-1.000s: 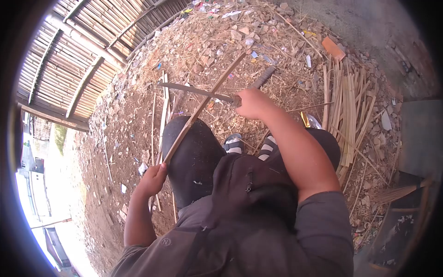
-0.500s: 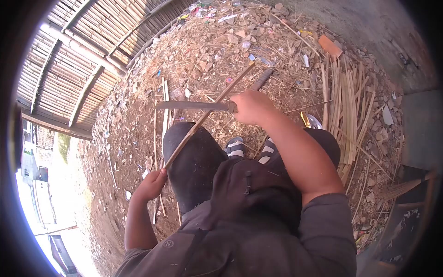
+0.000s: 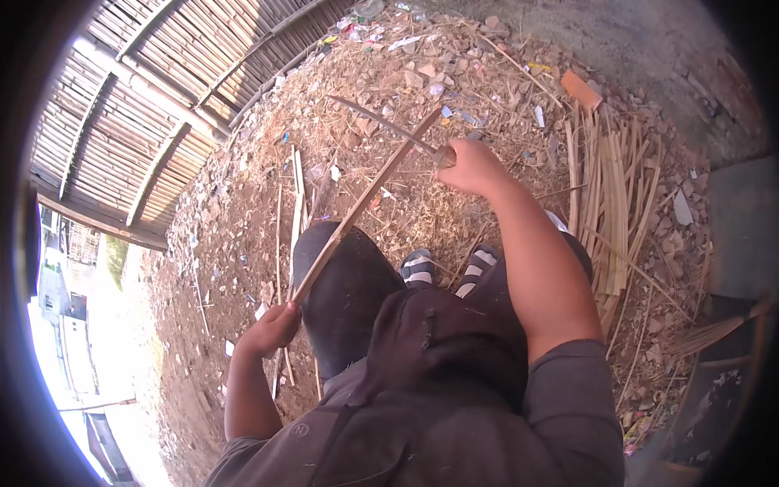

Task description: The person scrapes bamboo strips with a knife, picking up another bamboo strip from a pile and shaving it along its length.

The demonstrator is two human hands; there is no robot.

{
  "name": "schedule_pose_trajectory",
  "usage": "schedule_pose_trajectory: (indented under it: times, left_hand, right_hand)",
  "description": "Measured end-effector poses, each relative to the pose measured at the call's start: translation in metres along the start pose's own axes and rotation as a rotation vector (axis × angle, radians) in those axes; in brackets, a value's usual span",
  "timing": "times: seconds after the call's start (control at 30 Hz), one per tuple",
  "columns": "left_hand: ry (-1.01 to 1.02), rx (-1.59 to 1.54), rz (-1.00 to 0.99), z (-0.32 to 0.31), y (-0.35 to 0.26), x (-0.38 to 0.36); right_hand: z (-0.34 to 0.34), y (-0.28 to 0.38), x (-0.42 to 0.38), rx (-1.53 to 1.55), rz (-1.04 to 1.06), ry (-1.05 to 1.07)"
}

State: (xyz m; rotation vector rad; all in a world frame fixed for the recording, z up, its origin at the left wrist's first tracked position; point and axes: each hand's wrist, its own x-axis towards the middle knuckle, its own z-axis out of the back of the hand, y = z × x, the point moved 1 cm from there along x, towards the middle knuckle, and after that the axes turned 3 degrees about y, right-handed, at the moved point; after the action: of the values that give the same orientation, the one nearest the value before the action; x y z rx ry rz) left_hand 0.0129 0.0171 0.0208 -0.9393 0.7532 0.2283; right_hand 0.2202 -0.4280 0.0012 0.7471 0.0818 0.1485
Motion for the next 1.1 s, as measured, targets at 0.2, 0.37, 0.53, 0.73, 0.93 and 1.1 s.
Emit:
schedule_pose_trajectory:
  times: [0.2,0.37,0.53,0.73,0.93,1.1]
  left_hand:
    - [-0.016,-0.032,-0.01,0.003,0.008,-0.002]
    - [-0.175,0.13,-0.08,0.006,0.004,-0.001]
    - [-0.18,0.239,-0.081,0.006,0.017,0.009]
    - [-0.192,0.223,-0.106,0.001,0.003,0.007]
    - [-0.187,0.208,-0.125,0.002,-0.001,0.006]
    - [-0.275,0.277,-0.168,-0.007,0.0,0.011]
  right_hand:
    - [0.019,0.044,-0.011,-0.223,0.036,0.052]
    - [0.006,0.062,-0.014,-0.348,0.095,0.114]
    - [-0.028,0.089,-0.027,-0.391,0.242,0.272]
    - [-0.065,0.066,0.0,-0.246,0.196,0.39]
    - [-0.06,0.109,-0.027,-0.471,0.219,0.302]
    - [-0.075,0.078,-0.003,-0.328,0.25,0.256]
